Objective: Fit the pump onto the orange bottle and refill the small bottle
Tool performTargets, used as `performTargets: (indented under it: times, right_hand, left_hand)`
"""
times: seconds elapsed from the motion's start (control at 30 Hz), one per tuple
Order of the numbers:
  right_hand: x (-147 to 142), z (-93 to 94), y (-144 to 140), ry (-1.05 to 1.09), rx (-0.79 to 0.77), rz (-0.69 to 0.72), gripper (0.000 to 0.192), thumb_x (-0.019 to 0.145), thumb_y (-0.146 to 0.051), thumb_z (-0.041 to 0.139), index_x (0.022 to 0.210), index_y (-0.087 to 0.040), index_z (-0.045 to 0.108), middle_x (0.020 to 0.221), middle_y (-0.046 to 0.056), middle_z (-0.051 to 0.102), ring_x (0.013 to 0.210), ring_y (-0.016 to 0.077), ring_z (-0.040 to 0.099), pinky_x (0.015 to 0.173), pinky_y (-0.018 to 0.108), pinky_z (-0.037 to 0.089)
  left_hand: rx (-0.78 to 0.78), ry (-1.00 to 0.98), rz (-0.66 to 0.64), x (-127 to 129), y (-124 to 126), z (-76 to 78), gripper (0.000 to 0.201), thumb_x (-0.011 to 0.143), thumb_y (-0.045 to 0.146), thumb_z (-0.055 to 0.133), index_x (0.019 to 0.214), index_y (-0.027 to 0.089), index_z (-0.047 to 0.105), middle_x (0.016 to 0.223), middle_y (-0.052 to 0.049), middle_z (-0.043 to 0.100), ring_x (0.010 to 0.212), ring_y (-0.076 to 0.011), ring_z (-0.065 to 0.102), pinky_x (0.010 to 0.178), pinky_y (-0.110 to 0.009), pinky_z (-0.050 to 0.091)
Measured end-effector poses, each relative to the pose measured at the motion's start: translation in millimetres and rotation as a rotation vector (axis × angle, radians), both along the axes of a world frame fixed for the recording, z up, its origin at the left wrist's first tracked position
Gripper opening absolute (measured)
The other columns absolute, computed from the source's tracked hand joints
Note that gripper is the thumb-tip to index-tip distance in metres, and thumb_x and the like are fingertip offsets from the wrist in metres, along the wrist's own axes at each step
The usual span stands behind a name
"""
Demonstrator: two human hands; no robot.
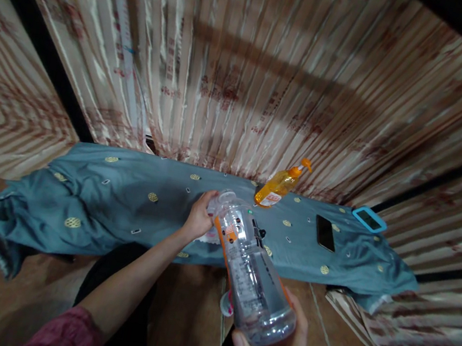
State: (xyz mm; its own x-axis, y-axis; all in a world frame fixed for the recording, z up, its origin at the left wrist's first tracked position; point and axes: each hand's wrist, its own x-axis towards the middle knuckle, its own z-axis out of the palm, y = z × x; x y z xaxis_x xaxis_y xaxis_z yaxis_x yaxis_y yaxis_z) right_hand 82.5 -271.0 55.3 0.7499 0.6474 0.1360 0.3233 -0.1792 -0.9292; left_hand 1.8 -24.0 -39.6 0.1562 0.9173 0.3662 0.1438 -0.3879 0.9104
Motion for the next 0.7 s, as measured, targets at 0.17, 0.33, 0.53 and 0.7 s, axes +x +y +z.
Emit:
performTargets:
  times: [0.17,0.33,0.53,0.7]
  right_hand:
    - [1.7,1.4,0.4,0.013,0.0,-0.026,0.081,0.055,-0.045,0.077,0.125,-0.017,0.048,0.126,0.014,0.06,0.111,0.0303,0.062,0.091,0.035,0.052]
    - [2.0,1.1,-0.2,0.033,-0.01,-0.013,0.084,0.055,-0.046,0.077,0.128,-0.017,0.047,0.126,0.014,0.06,0.111,0.0306,0.062,0.091,0.037,0.051]
    - [1.9,0.8,0.1,0.035,-0.022,-0.005,0.09,0.057,-0.048,0.076,0.133,-0.013,0.044,0.127,0.018,0.058,0.112,0.0329,0.059,0.095,0.04,0.047]
    - [1.3,4.9,1.0,0.036,-0.04,-0.022,0.099,0.055,-0.049,0.077,0.138,-0.01,0.041,0.131,0.022,0.054,0.115,0.0371,0.056,0.095,0.046,0.046]
  left_hand:
    - [0.005,0.005,0.003,-0.5,-0.9,1.5,0.054,0.061,0.01,0.075,0.112,0.017,0.056,0.112,-0.008,0.064,0.107,-0.0251,0.061,0.096,-0.041,0.05]
    - [0.009,0.023,0.002,-1.7,-2.2,3.5,0.051,0.063,0.012,0.075,0.111,0.016,0.057,0.111,-0.009,0.064,0.106,-0.0249,0.061,0.096,-0.041,0.05]
    - [0.0,0.028,0.003,-1.6,-3.0,4.8,0.051,0.063,0.009,0.074,0.11,0.018,0.057,0.112,-0.007,0.064,0.107,-0.024,0.062,0.097,-0.039,0.049]
    - [-0.003,0.036,0.001,-1.6,-3.9,6.2,0.05,0.063,0.008,0.074,0.11,0.018,0.057,0.111,-0.008,0.064,0.107,-0.0244,0.061,0.097,-0.039,0.049]
